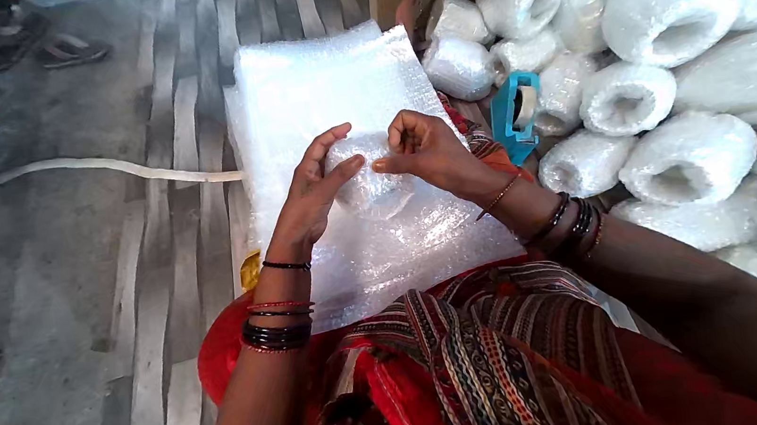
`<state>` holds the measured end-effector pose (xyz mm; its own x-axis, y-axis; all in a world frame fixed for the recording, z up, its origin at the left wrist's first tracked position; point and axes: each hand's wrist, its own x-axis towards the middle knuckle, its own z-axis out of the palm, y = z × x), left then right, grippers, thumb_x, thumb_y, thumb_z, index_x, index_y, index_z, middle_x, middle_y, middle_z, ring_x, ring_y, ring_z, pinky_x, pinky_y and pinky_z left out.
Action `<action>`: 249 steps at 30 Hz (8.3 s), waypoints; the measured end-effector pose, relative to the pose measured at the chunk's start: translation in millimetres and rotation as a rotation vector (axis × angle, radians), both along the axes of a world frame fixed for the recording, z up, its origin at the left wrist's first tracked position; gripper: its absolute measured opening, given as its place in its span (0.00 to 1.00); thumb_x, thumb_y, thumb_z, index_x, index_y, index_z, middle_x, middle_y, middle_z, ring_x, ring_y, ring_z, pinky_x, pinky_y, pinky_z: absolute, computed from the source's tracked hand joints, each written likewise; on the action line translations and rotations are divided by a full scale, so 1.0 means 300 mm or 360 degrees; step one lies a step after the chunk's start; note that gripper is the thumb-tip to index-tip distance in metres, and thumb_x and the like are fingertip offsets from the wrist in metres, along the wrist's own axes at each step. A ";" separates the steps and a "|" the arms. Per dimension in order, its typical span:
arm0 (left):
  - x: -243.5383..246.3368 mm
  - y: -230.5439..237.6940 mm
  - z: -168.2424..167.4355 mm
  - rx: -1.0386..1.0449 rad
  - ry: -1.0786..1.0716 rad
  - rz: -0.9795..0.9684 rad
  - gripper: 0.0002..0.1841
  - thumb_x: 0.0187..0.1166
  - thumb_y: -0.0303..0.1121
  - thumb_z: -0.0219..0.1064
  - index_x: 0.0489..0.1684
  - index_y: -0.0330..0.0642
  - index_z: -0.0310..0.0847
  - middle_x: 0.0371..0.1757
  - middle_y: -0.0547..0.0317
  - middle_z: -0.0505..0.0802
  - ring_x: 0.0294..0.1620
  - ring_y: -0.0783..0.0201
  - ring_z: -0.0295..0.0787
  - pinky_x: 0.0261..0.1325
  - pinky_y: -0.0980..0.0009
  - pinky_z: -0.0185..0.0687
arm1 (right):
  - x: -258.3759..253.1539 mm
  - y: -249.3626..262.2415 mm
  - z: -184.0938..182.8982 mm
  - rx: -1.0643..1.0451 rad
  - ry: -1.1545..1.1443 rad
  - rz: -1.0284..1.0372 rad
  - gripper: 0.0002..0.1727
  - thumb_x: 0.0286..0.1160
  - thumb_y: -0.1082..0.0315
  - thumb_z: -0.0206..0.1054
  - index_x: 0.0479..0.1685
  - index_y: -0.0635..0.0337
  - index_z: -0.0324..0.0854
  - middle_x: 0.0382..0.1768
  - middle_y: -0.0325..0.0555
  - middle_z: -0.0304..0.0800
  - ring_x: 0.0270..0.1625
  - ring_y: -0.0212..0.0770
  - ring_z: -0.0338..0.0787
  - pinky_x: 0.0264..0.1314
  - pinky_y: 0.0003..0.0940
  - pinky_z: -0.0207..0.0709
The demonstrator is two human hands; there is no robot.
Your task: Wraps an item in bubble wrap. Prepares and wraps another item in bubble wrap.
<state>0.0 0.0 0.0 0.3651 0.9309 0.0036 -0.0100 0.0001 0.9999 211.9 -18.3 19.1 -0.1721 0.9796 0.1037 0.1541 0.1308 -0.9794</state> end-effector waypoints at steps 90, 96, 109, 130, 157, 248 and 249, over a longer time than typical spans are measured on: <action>0.000 -0.059 0.337 0.1830 0.1773 -0.0120 0.06 0.80 0.28 0.68 0.37 0.36 0.90 0.58 0.42 0.89 0.62 0.38 0.83 0.61 0.44 0.75 | -0.089 -0.128 -0.020 0.0653 -0.0432 -0.0321 0.30 0.70 0.64 0.79 0.71 0.65 0.77 0.69 0.60 0.80 0.64 0.55 0.85 0.58 0.53 0.81; -0.033 -0.089 0.272 0.2113 0.1783 -0.0171 0.07 0.75 0.18 0.64 0.37 0.34 0.90 0.52 0.44 0.93 0.49 0.43 0.90 0.46 0.50 0.82 | -0.091 -0.143 -0.011 0.0555 -0.0455 -0.0306 0.31 0.68 0.63 0.80 0.70 0.64 0.78 0.70 0.59 0.80 0.63 0.56 0.85 0.56 0.56 0.80; 0.035 -0.075 0.380 0.1317 0.1949 -0.0187 0.07 0.75 0.27 0.75 0.43 0.33 0.92 0.53 0.37 0.89 0.58 0.35 0.84 0.61 0.42 0.77 | -0.103 -0.128 0.013 0.0521 -0.0528 -0.0246 0.28 0.70 0.62 0.79 0.67 0.64 0.80 0.67 0.60 0.79 0.62 0.58 0.84 0.55 0.59 0.78; 0.001 0.035 0.371 0.0783 0.1801 -0.0479 0.12 0.78 0.30 0.72 0.56 0.37 0.86 0.51 0.44 0.92 0.55 0.44 0.89 0.59 0.39 0.80 | -0.104 -0.122 -0.014 0.0513 -0.0526 -0.0218 0.27 0.69 0.59 0.80 0.66 0.60 0.82 0.66 0.56 0.79 0.60 0.56 0.84 0.51 0.58 0.78; -0.051 -0.019 0.284 0.1641 0.1269 -0.0009 0.08 0.79 0.29 0.68 0.38 0.40 0.94 0.41 0.48 0.91 0.48 0.48 0.86 0.52 0.52 0.78 | -0.116 -0.133 -0.020 0.0560 -0.0537 -0.0278 0.26 0.68 0.59 0.80 0.63 0.61 0.84 0.64 0.55 0.81 0.57 0.50 0.85 0.50 0.49 0.79; 0.047 -0.214 0.067 0.0232 0.0325 0.0496 0.60 0.67 0.28 0.79 0.96 0.44 0.29 0.94 0.45 0.56 0.86 0.52 0.65 0.79 0.60 0.71 | -0.051 -0.082 0.074 0.0623 -0.0525 -0.0044 0.37 0.70 0.64 0.73 0.82 0.67 0.68 0.76 0.62 0.71 0.76 0.51 0.75 0.70 0.45 0.75; 0.050 -0.218 0.053 0.0316 0.0370 0.0509 0.61 0.65 0.29 0.81 0.96 0.43 0.31 0.93 0.44 0.57 0.87 0.51 0.64 0.80 0.58 0.70 | -0.059 -0.067 0.098 0.0657 -0.0643 -0.0007 0.40 0.68 0.65 0.74 0.84 0.65 0.67 0.77 0.62 0.70 0.76 0.55 0.74 0.68 0.50 0.74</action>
